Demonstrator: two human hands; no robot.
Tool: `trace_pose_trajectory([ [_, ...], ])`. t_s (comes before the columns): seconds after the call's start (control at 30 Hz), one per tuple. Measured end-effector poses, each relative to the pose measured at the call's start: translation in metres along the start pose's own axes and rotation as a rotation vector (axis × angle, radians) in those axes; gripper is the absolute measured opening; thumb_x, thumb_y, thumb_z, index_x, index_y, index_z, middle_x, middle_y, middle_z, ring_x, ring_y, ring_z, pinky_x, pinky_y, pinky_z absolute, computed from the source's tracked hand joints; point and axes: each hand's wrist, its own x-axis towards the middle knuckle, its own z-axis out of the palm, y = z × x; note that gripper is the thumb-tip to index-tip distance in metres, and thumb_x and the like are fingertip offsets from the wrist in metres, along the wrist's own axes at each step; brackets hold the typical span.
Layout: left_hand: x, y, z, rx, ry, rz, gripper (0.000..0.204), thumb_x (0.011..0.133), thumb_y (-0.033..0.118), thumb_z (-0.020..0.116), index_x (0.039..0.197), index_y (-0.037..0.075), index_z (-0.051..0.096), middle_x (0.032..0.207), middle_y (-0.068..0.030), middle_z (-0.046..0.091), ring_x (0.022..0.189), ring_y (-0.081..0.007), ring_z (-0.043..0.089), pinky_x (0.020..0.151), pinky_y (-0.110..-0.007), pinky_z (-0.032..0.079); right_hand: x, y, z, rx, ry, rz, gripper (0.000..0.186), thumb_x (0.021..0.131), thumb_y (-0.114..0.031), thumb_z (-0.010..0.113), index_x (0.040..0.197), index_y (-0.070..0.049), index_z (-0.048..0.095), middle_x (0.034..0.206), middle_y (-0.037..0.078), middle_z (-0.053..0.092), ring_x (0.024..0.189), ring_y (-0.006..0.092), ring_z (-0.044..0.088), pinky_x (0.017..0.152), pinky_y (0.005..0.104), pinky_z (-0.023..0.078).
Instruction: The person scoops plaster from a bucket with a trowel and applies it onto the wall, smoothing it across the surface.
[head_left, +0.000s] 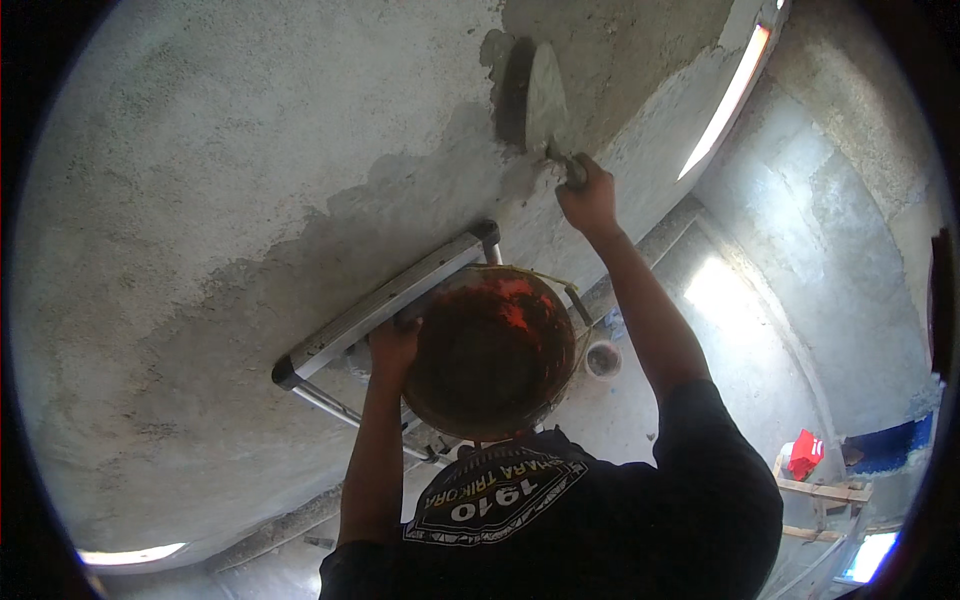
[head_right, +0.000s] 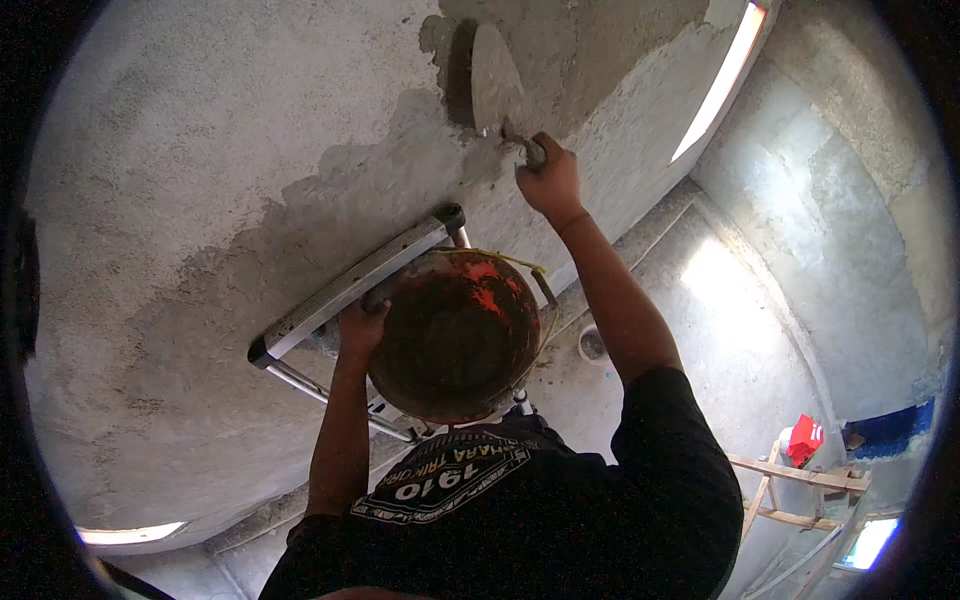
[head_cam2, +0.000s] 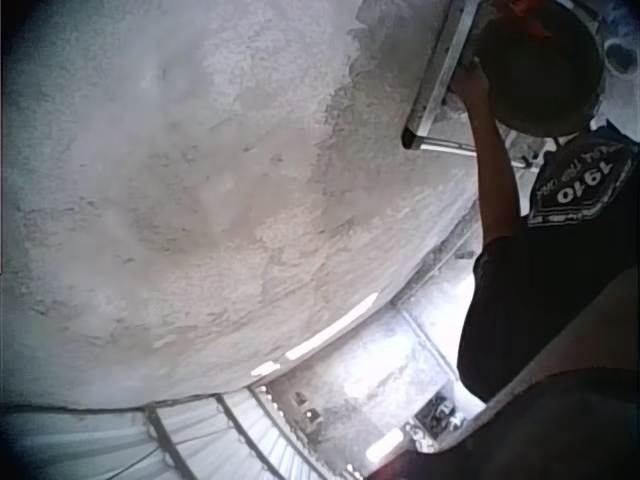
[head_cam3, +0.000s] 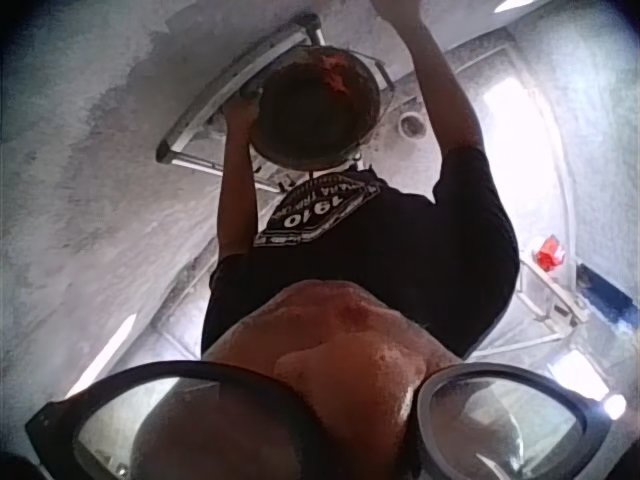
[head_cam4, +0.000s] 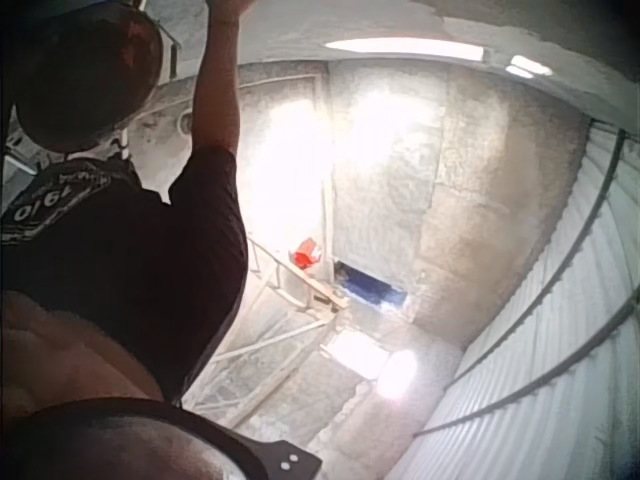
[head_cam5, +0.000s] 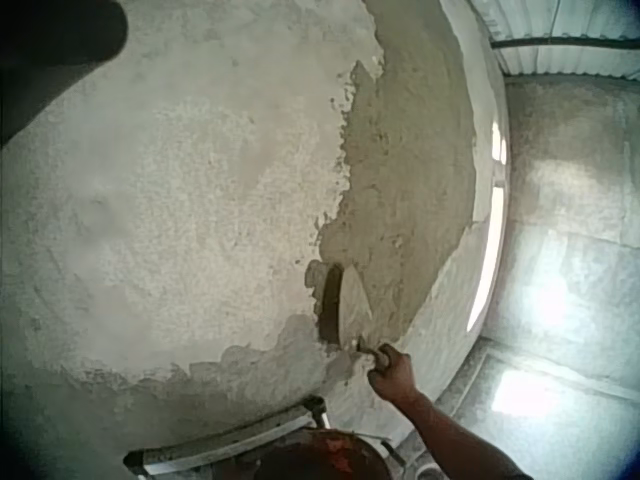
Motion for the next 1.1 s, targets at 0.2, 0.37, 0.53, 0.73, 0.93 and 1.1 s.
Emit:
trace_pose_trajectory([
  [0.2, 0.001, -0.019, 0.004, 0.042, 0.015, -0.013, 0.061, 0.075, 0.03, 0.073, 0.126, 0.004, 0.052, 0.126, -0.0233, 0.054, 0.12, -0.0411, 0.048, 0.101, -0.045, 0.037, 0.0, -0.022, 0.022, 0.038, -0.186, 0.07, 0.044, 0.064, -0.011, 0.06, 0.106, 0.005, 0.06, 0.077, 0.029, 0.061, 0.078, 0.0456, 0.061, 0.071, 0.0455, 0.05],
  [0.37, 0.001, -0.011, 0.002, 0.103, 0.0, -0.063, 0.06, 0.076, 0.029, 0.072, 0.126, 0.004, 0.052, 0.125, -0.0236, 0.054, 0.12, -0.0405, 0.048, 0.101, -0.045, 0.037, -0.017, -0.005, 0.013, -0.079, -0.295, -0.094, 0.027, 0.064, -0.01, 0.06, 0.09, -0.004, 0.06, 0.071, 0.023, 0.06, 0.074, 0.0449, 0.059, 0.065, 0.0472, 0.048],
  [0.53, 0.0, -0.009, 0.004, -0.076, -0.003, -0.042, 0.058, 0.076, 0.027, 0.072, 0.125, 0.003, 0.053, 0.125, -0.0224, 0.055, 0.118, -0.0393, 0.05, 0.101, -0.043, 0.037, -0.015, -0.002, 0.001, -0.041, -0.063, -0.017, 0.021, 0.065, -0.009, 0.059, 0.085, -0.005, 0.056, 0.068, 0.021, 0.059, 0.07, 0.0431, 0.059, 0.061, 0.0475, 0.047],
  [0.73, -0.002, -0.012, 0.006, 0.146, 0.037, 0.031, 0.057, 0.076, 0.026, 0.072, 0.124, 0.001, 0.053, 0.127, -0.021, 0.054, 0.12, -0.0387, 0.049, 0.102, -0.043, 0.036, -0.009, 0.015, 0.013, -0.155, -0.047, 0.056, 0.021, 0.066, -0.01, 0.059, 0.086, -0.005, 0.057, 0.068, 0.022, 0.059, 0.07, 0.0432, 0.059, 0.061, 0.0484, 0.047],
  [0.93, 0.0, -0.014, 0.005, 0.038, -0.031, -0.012, 0.058, 0.077, 0.026, 0.07, 0.127, 0.002, 0.052, 0.132, -0.0216, 0.05, 0.123, -0.0398, 0.046, 0.103, -0.043, 0.035, -0.042, 0.038, 0.003, -0.149, -0.066, 0.109, 0.023, 0.065, -0.008, 0.059, 0.088, -0.003, 0.057, 0.07, 0.023, 0.06, 0.072, 0.0443, 0.059, 0.062, 0.0491, 0.047],
  [1.1, -0.001, -0.02, 0.008, 0.081, -0.006, 0.028, 0.056, 0.078, 0.023, 0.07, 0.126, 0.0, 0.051, 0.128, -0.0234, 0.053, 0.121, -0.0383, 0.049, 0.1, -0.042, 0.038, -0.031, 0.013, -0.004, -0.107, 0.011, 0.086, 0.029, 0.064, -0.008, 0.059, 0.092, 0.001, 0.057, 0.072, 0.024, 0.06, 0.072, 0.0454, 0.058, 0.062, 0.0481, 0.047],
])
